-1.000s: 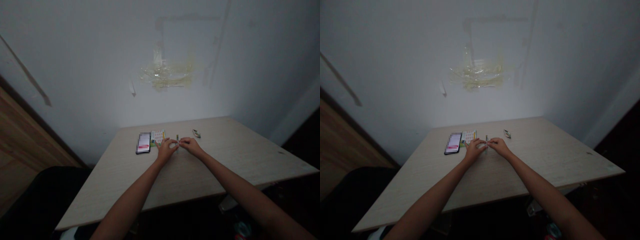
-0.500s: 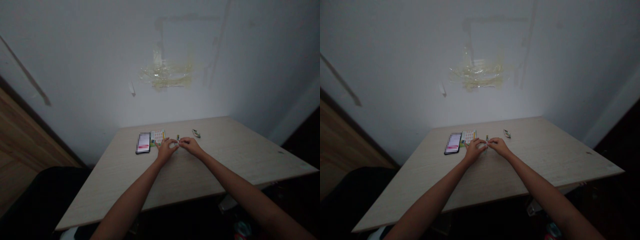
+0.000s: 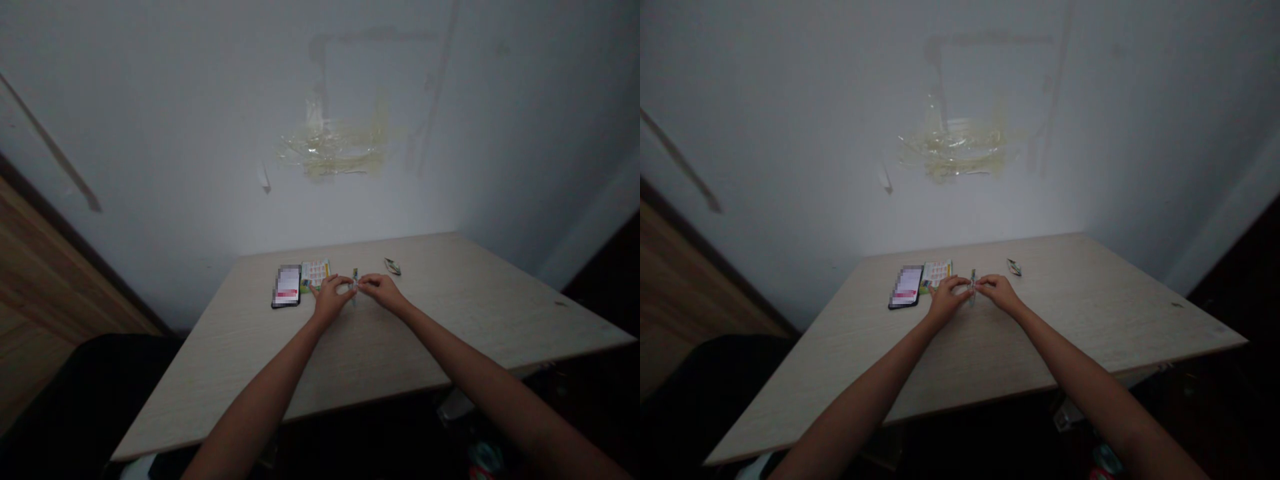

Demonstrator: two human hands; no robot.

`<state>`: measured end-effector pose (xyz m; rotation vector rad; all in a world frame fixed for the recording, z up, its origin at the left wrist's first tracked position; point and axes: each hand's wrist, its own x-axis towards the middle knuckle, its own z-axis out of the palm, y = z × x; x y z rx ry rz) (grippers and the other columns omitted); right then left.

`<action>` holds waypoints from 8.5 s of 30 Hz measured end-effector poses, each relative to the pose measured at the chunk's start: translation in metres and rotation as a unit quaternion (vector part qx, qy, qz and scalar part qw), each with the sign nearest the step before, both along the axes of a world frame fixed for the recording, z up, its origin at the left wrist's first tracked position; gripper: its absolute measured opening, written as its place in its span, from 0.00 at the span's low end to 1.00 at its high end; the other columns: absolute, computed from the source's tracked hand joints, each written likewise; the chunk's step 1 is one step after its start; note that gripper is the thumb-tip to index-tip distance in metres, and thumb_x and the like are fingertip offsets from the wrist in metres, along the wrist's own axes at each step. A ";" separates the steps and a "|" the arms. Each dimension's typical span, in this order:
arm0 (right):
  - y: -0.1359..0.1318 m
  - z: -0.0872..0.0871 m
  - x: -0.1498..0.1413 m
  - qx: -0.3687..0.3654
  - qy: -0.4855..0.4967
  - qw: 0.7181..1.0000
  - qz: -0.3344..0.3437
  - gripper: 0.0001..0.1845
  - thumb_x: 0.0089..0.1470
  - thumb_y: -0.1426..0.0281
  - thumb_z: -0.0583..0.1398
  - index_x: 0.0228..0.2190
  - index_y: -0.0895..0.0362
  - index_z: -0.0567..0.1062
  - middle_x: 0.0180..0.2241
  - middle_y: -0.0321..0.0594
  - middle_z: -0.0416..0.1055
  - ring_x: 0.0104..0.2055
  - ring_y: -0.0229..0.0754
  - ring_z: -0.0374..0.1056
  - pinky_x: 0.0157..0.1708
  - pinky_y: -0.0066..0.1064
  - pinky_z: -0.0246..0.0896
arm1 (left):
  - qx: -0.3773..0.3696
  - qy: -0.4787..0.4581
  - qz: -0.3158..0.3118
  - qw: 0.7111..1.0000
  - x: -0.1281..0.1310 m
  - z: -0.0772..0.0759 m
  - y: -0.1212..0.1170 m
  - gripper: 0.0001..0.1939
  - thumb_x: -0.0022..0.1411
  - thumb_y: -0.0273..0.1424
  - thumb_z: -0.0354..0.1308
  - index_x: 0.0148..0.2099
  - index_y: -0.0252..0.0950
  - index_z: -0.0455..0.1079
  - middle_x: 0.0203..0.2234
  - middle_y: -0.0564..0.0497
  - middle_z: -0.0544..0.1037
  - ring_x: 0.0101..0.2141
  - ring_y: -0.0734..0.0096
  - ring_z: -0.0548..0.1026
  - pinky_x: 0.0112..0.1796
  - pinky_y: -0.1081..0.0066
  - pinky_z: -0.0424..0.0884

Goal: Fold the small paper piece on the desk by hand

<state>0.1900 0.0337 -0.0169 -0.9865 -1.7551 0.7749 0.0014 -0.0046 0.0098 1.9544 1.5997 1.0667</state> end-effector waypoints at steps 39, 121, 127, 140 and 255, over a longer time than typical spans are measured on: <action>0.000 0.005 0.014 0.060 -0.105 0.992 -0.041 0.08 0.48 0.66 0.63 0.30 0.53 0.82 0.34 0.41 0.79 0.43 0.49 0.71 0.49 0.40 0.61 | 0.005 0.057 -0.088 0.994 -0.018 -0.003 0.011 0.18 0.54 0.29 0.62 0.48 0.46 0.76 0.52 0.48 0.78 0.58 0.52 0.67 0.59 0.35 0.19; 0.008 -0.013 0.016 0.114 -0.232 0.964 -0.055 0.06 0.51 0.68 0.66 0.33 0.52 0.83 0.38 0.43 0.74 0.45 0.47 0.68 0.51 0.41 0.60 | 0.049 0.324 -0.015 0.945 -0.008 -0.003 -0.003 0.23 0.61 0.55 0.53 0.56 0.61 0.71 0.66 0.56 0.60 0.66 0.38 0.49 0.57 0.28 0.21; 0.006 -0.010 0.015 0.138 -0.224 0.964 -0.033 0.05 0.54 0.69 0.64 0.33 0.52 0.82 0.38 0.42 0.76 0.45 0.46 0.68 0.51 0.41 0.60 | 0.053 0.319 -0.007 0.946 -0.007 -0.007 0.001 0.24 0.62 0.55 0.50 0.57 0.61 0.70 0.66 0.55 0.61 0.66 0.37 0.50 0.56 0.27 0.21; -0.011 0.006 0.010 0.175 -0.235 0.954 0.061 0.12 0.55 0.75 0.60 0.37 0.52 0.82 0.38 0.40 0.79 0.43 0.43 0.72 0.49 0.37 0.65 | 0.029 0.312 0.014 0.949 -0.008 -0.010 0.003 0.21 0.65 0.53 0.48 0.58 0.64 0.68 0.68 0.56 0.56 0.67 0.42 0.48 0.58 0.29 0.26; -0.019 0.009 0.010 0.187 -0.312 0.930 0.047 0.12 0.55 0.72 0.60 0.39 0.53 0.82 0.40 0.41 0.79 0.43 0.43 0.74 0.47 0.33 0.65 | 0.063 0.294 0.062 0.952 -0.021 -0.006 -0.004 0.16 0.66 0.51 0.49 0.44 0.61 0.78 0.60 0.59 0.71 0.64 0.46 0.56 0.57 0.26 0.33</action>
